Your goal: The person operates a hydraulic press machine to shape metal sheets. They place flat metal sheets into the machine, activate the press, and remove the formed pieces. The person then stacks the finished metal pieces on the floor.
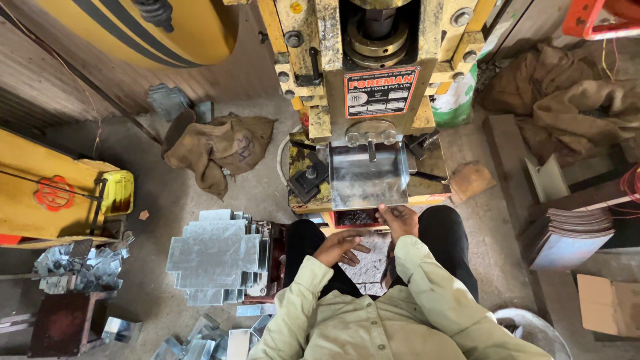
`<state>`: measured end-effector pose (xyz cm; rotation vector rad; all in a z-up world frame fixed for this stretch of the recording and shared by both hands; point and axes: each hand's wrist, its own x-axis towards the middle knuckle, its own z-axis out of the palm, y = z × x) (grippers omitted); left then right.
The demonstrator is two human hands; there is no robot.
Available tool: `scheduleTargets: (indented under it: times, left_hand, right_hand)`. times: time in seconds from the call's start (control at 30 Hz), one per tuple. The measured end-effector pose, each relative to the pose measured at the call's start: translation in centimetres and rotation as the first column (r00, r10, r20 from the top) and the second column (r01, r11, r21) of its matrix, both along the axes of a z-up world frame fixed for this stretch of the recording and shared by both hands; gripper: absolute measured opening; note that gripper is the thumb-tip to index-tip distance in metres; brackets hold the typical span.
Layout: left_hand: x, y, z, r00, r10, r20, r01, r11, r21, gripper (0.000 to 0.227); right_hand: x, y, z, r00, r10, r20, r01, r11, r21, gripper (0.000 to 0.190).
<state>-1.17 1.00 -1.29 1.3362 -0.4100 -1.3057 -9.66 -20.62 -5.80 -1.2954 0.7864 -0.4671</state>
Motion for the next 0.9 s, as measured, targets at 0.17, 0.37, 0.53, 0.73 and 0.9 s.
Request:
scheduleTargets:
  times: [0.17, 0.37, 0.53, 0.73, 0.9]
  left_hand:
    - [-0.8, -0.4, 0.0, 1.0, -0.004, -0.003, 0.004, 1.0, -0.009, 0.049]
    - [0.5, -2.8, 2.0, 0.989, 0.132, 0.071, -0.132, 0.991, -0.004, 0.048]
    - [4.2, -8.4, 2.4, 0.968, 0.235, -0.083, -0.245, 0.959, -0.144, 0.042]
    - [4.6, -13.6, -1.4, 0.714, 0.287, -0.639, -0.422, 0.904, -0.065, 0.039]
    - [0.7, -8.7, 4.5, 0.819, 0.179, -0.545, -0.32, 0.931, -0.174, 0.024]
  right_hand:
    - [0.4, -0.1, -1.5, 0.998, -0.003, 0.057, 0.001, 1.0, 0.031, 0.028]
    - [-1.3, -0.1, -2.3, 0.995, 0.104, 0.005, -0.104, 0.994, 0.015, 0.034]
    - [-1.8, -1.2, -4.6, 0.999, 0.027, 0.02, -0.028, 0.995, 0.094, 0.043]
    - [-3.4, -2.6, -5.5, 0.966, -0.083, 0.245, -0.057, 0.855, 0.516, 0.06]
    - [-5.4, -3.3, -1.6, 0.899, 0.023, 0.437, -0.235, 0.869, 0.437, 0.063]
